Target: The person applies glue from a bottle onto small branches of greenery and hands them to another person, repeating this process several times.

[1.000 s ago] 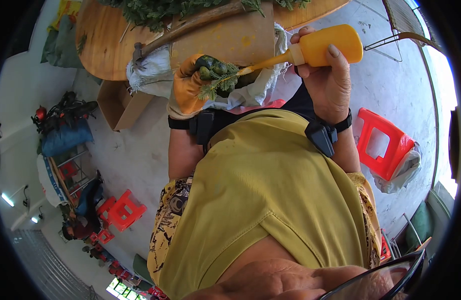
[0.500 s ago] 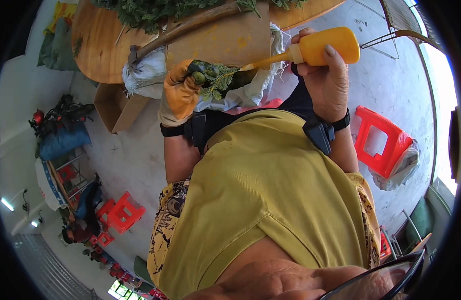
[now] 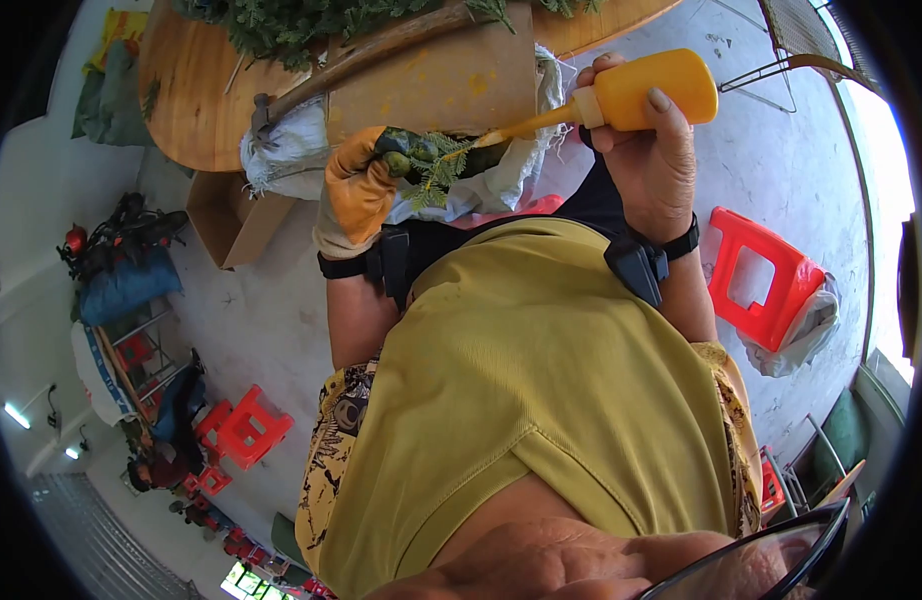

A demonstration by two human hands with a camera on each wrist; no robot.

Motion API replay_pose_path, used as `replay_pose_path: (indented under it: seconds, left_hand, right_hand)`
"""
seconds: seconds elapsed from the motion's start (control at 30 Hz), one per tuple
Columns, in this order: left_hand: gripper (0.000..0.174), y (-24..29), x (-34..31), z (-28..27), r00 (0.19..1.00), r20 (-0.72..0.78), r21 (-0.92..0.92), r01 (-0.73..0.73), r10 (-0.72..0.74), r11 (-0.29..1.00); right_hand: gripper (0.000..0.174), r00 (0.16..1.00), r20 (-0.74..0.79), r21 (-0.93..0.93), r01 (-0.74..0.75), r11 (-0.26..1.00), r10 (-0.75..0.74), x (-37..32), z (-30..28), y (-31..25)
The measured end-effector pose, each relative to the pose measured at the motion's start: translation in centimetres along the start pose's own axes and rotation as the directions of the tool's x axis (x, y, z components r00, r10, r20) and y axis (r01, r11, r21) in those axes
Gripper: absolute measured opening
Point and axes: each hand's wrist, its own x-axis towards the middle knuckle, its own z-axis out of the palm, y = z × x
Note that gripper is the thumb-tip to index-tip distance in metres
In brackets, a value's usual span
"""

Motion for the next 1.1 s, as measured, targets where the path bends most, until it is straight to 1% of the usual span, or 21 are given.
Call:
replay_pose_path:
  seconds: [0.1, 0.2, 0.27, 0.4, 0.43, 0.47, 0.53, 0.6, 0.7, 0.77, 0.8, 0.9, 0.93, 0.97, 1.0, 1.03, 1.07, 1.1]
  left_hand:
    - [0.017, 0.0, 0.0, 0.0, 1.000, 0.005, 0.020, -0.016, 0.016, 1.000]
    - [0.018, -0.2, -0.2, -0.2, 1.000, -0.014, 0.045, -0.001, 0.002, 0.999]
    - [0.018, -0.2, -0.1, -0.1, 0.999, -0.014, 0.064, -0.032, 0.033, 0.997]
    - [0.017, 0.0, -0.2, -0.2, 1.000, -0.017, -0.004, 0.007, -0.007, 1.000]
    - [0.022, -0.5, -0.3, -0.7, 0.999, -0.032, 0.003, 0.001, -0.001, 1.000]
    - [0.032, -0.8, -0.4, -1.1, 0.999, -0.047, 0.008, -0.004, 0.004, 1.000]
    - [0.031, -0.7, -0.5, -1.2, 0.998, -0.058, 0.040, 0.014, -0.012, 0.999]
    - [0.030, -0.8, -0.5, -1.4, 0.997, -0.069, 0.072, 0.032, -0.027, 0.997]
    - [0.028, -1.3, -0.7, -1.9, 0.995, -0.092, 0.035, 0.049, -0.046, 0.998]
    - [0.027, -1.3, -0.7, -1.8, 0.992, -0.109, -0.117, 0.055, -0.068, 0.992]
    - [0.027, -1.3, -0.7, -1.9, 0.992, -0.109, -0.117, 0.055, -0.068, 0.992]
    - [0.025, -0.8, -1.1, -2.1, 0.990, -0.128, -0.063, 0.044, -0.052, 0.997]
    - [0.022, -0.7, -1.1, -2.4, 0.994, -0.105, 0.075, 0.040, -0.032, 0.996]
    - [0.023, -0.4, -1.1, -2.7, 0.997, -0.079, 0.214, 0.026, -0.009, 0.977]
    - [0.023, -0.2, -1.1, -3.4, 0.997, -0.075, 0.221, 0.012, 0.005, 0.975]
    - [0.022, 0.0, -1.2, -4.2, 0.991, -0.044, 0.087, 0.127, -0.123, 0.988]
    - [0.021, 0.3, -1.3, -4.8, 0.969, 0.004, -0.043, 0.247, -0.247, 0.968]
    - [0.021, 1.3, -1.0, -4.2, 0.972, 0.005, -0.033, 0.235, -0.235, 0.971]
  right_hand:
    - [0.034, 0.999, 0.038, -0.038, -0.004, 0.999, 0.005, 0.0, 0.1, 0.0]
    - [0.035, 1.000, 0.012, -0.057, 0.003, 0.998, -0.002, 0.0, 0.1, 0.0]
    - [0.035, 1.000, 0.000, -0.059, 0.004, 0.998, -0.004, 0.0, -0.2, 0.0]
    - [0.034, 0.999, -0.033, -0.046, 0.007, 0.999, -0.009, 0.0, -0.8, 0.2]
    - [0.034, 0.999, -0.033, -0.046, 0.007, 0.999, -0.008, 0.0, -1.0, 0.1]
    - [0.034, 0.999, -0.034, -0.039, 0.001, 0.999, -0.003, 0.0, -1.2, 0.1]
    - [0.034, 0.999, -0.036, -0.033, -0.004, 0.999, 0.002, 0.1, -1.3, 0.2]
    - [0.034, 0.997, -0.071, -0.037, 0.012, 0.999, -0.014, 0.1, -1.4, 0.3]
    - [0.034, 0.998, -0.060, -0.044, 0.009, 0.999, -0.011, 0.1, -1.7, 0.3]
    - [0.034, 0.998, -0.059, -0.048, 0.009, 0.999, -0.012, 0.1, -2.0, 0.4]
    - [0.034, 0.998, -0.057, -0.052, 0.011, 0.999, -0.014, 0.1, -2.0, 0.4]
    - [0.034, 0.995, -0.098, -0.086, 0.027, 0.996, -0.035, 0.1, -1.9, 0.4]
    - [0.034, 0.995, -0.093, -0.084, 0.031, 0.996, -0.039, 0.0, -1.9, 0.3]
    - [0.034, 0.993, -0.106, -0.086, 0.032, 0.996, -0.041, -0.1, -1.9, 0.2]
    - [0.034, 0.992, -0.117, -0.086, 0.036, 0.996, -0.046, -0.1, -1.9, 0.1]
    - [0.034, 0.993, -0.105, -0.081, 0.047, 0.996, -0.056, 0.0, -2.0, 0.0]
    - [0.034, 0.993, -0.104, -0.042, 0.050, 0.998, -0.054, 0.0, -2.3, -0.1]
    - [0.035, 0.993, -0.104, -0.003, 0.051, 0.999, -0.051, 0.1, -2.4, -0.2]
